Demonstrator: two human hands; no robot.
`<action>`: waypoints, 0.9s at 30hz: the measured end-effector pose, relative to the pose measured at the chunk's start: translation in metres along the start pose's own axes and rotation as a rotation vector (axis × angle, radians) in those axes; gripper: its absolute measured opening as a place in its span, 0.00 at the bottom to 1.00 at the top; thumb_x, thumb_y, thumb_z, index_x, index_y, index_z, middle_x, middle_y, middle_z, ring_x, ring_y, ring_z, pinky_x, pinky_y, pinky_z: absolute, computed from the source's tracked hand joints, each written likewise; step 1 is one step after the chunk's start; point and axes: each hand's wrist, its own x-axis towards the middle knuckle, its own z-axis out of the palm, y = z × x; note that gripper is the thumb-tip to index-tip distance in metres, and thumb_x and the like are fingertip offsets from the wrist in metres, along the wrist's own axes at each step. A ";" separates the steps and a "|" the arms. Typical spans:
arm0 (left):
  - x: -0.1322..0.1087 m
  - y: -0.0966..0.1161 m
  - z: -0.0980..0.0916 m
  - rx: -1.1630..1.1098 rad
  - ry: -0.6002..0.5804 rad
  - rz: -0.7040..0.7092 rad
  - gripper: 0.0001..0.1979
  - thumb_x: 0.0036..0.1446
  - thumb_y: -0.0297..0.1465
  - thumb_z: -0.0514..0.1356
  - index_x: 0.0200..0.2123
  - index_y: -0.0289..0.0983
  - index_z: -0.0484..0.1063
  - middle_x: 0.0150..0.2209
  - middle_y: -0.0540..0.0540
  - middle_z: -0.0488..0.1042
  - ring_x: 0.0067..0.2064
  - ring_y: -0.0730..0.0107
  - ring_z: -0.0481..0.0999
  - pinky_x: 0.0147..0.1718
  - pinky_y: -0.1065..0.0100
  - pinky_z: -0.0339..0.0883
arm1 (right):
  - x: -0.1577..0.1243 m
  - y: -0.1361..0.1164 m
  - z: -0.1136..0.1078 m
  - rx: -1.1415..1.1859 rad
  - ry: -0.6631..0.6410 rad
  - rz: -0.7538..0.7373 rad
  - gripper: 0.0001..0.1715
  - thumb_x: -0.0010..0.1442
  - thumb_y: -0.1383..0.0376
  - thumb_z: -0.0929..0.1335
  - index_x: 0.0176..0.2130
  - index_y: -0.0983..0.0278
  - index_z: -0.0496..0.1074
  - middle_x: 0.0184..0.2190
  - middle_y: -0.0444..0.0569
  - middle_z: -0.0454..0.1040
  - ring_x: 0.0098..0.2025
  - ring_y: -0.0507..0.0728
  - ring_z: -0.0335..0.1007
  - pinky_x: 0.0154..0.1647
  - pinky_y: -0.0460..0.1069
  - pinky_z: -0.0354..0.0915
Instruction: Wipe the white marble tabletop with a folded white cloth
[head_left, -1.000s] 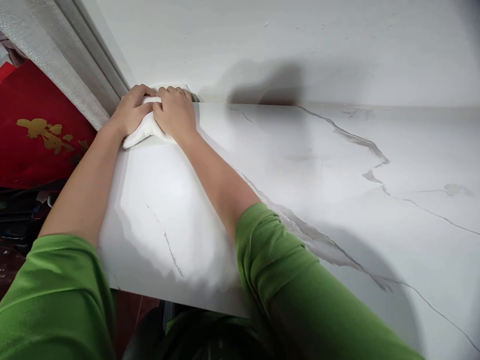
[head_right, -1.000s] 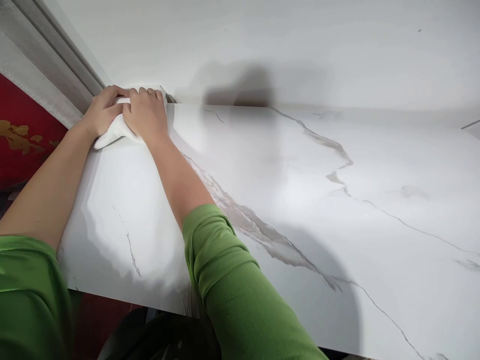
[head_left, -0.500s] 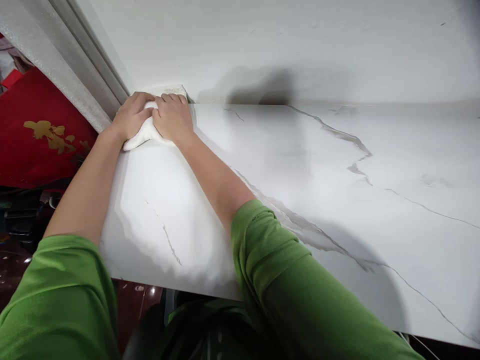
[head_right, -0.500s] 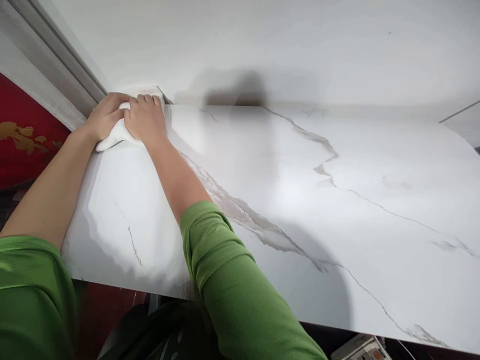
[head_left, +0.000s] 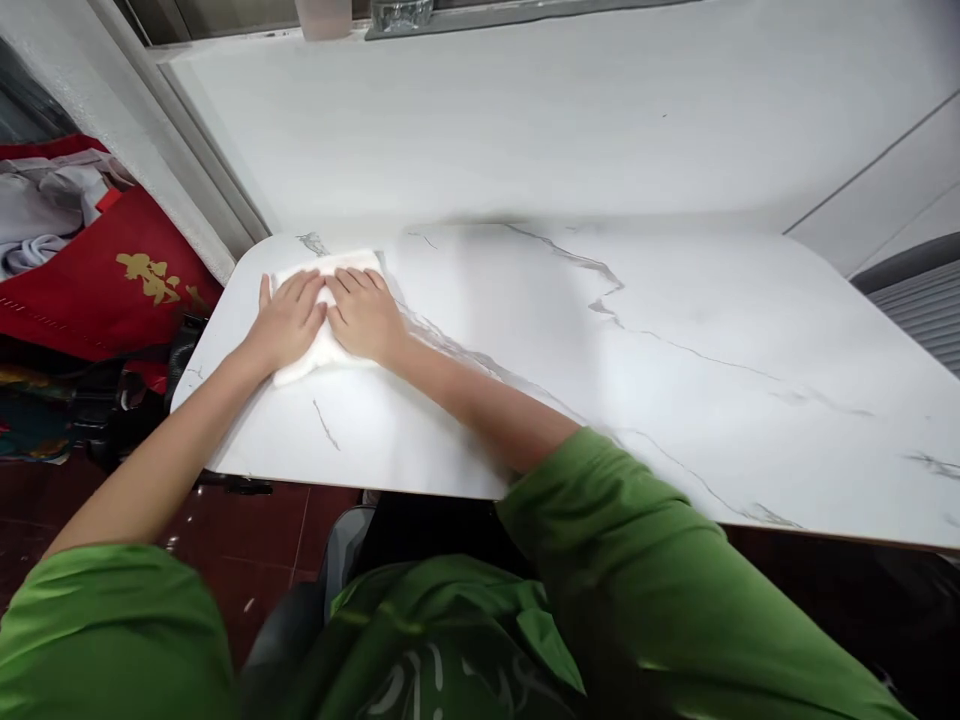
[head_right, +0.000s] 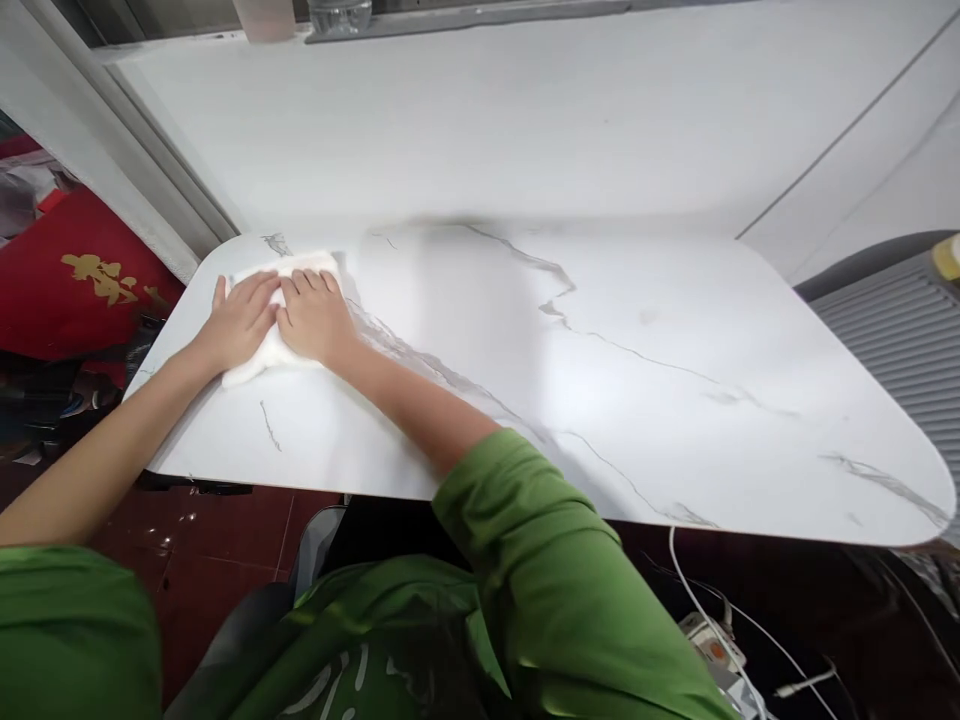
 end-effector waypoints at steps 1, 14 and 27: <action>-0.014 0.014 0.000 0.015 0.011 0.004 0.25 0.68 0.43 0.41 0.64 0.43 0.59 0.67 0.42 0.61 0.69 0.51 0.56 0.68 0.39 0.31 | -0.016 -0.004 -0.007 -0.007 -0.011 -0.011 0.26 0.68 0.66 0.56 0.59 0.73 0.66 0.62 0.62 0.66 0.65 0.66 0.58 0.68 0.64 0.47; -0.110 0.141 -0.004 0.154 -0.099 0.063 0.25 0.68 0.34 0.40 0.64 0.31 0.56 0.68 0.34 0.58 0.71 0.55 0.54 0.69 0.45 0.44 | -0.155 -0.030 -0.071 -0.083 -0.113 -0.088 0.33 0.66 0.65 0.56 0.64 0.80 0.61 0.65 0.65 0.61 0.68 0.67 0.54 0.70 0.63 0.48; 0.021 0.077 0.016 0.091 -0.121 0.015 0.25 0.65 0.33 0.44 0.63 0.32 0.57 0.69 0.36 0.57 0.70 0.56 0.54 0.69 0.47 0.42 | -0.041 0.053 -0.039 -0.099 -0.083 -0.101 0.28 0.65 0.68 0.55 0.59 0.74 0.66 0.62 0.63 0.67 0.64 0.65 0.59 0.66 0.61 0.50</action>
